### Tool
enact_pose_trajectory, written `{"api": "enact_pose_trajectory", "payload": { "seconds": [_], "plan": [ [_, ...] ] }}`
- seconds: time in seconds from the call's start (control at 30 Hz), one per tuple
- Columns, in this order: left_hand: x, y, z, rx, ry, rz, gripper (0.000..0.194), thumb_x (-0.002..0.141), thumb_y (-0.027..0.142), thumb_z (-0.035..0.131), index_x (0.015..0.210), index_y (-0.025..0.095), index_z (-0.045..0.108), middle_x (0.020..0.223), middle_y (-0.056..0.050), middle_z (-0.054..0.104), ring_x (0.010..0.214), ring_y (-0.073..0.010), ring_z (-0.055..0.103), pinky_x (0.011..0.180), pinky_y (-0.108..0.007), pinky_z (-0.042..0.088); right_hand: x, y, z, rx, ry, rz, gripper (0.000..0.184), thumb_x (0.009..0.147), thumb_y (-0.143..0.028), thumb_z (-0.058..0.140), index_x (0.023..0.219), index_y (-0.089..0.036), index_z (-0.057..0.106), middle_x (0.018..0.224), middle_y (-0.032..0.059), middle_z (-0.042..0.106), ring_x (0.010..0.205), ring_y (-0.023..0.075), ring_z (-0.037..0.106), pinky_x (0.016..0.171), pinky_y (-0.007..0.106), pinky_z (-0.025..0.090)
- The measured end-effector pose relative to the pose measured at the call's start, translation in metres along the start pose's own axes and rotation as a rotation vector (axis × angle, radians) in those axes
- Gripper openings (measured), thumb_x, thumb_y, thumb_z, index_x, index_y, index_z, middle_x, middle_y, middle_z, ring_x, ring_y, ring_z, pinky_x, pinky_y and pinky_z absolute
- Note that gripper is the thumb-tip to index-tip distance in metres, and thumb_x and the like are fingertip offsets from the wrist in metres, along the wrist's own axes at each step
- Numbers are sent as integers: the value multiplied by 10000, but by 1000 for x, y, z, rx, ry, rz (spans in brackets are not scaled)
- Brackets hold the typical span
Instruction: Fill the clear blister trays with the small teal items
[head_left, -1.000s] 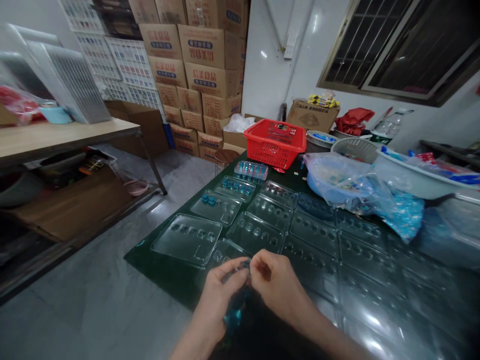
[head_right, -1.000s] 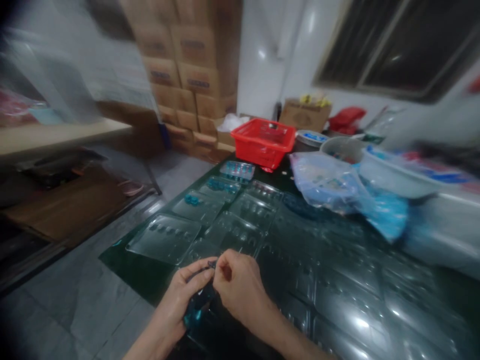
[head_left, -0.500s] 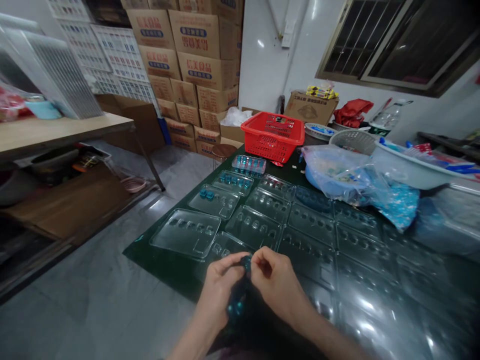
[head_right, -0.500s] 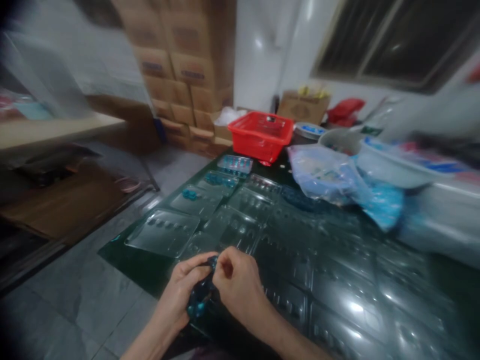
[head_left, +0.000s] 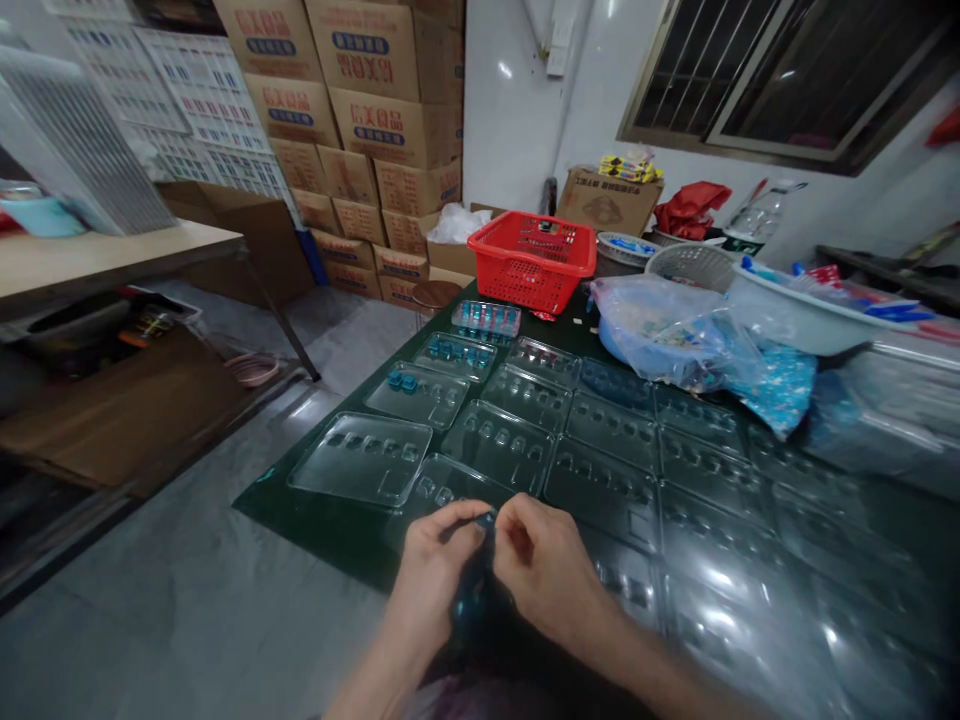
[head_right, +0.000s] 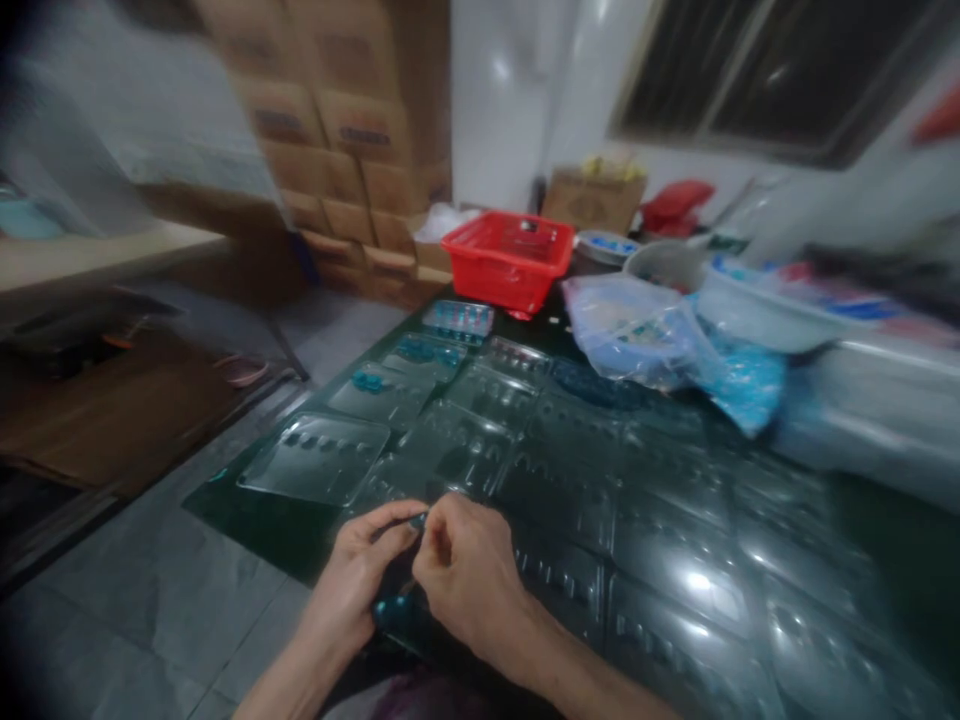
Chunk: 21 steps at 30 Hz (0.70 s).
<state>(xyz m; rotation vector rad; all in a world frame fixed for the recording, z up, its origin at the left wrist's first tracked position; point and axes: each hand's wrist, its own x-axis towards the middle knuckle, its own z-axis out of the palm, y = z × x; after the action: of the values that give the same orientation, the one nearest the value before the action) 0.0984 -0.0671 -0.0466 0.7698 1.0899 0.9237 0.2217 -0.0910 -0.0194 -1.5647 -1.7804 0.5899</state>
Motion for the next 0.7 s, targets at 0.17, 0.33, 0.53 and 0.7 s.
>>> {"api": "enact_pose_trajectory", "payload": {
  "seconds": [0.17, 0.33, 0.53, 0.7],
  "plan": [
    [0, 9, -2, -130, -190, -155, 131, 668, 181, 572, 793, 153, 597, 508, -6, 569, 384, -68, 430, 348, -165, 286, -2, 5, -20, 239, -25, -40, 200, 802, -157, 407, 974, -194, 504, 709, -18, 499, 615, 89, 464, 567, 195, 373],
    [-1, 10, -1, -155, -344, -164, 106, 698, 197, 555, 785, 149, 593, 476, 0, 531, 355, -64, 403, 304, -154, 240, 4, 12, -31, 226, -138, -161, 264, 788, -108, 449, 990, -231, 567, 774, -8, 557, 698, 97, 508, 648, 210, 389],
    [-5, 19, 12, -165, -354, -282, 192, 670, 229, 596, 844, 147, 608, 481, 8, 518, 367, -68, 429, 298, -148, 233, -2, 18, -29, 98, 23, -166, 147, 786, -129, 467, 737, -175, 597, 674, -7, 566, 622, 86, 504, 598, 195, 367],
    [-3, 25, 18, -55, -141, -256, 281, 511, 265, 725, 767, 187, 641, 657, -44, 645, 577, -186, 599, 458, -242, 442, -3, 30, -43, 31, 267, -159, 145, 774, -134, 458, 690, -159, 574, 616, -3, 521, 574, 94, 478, 540, 206, 350]
  ]
}}
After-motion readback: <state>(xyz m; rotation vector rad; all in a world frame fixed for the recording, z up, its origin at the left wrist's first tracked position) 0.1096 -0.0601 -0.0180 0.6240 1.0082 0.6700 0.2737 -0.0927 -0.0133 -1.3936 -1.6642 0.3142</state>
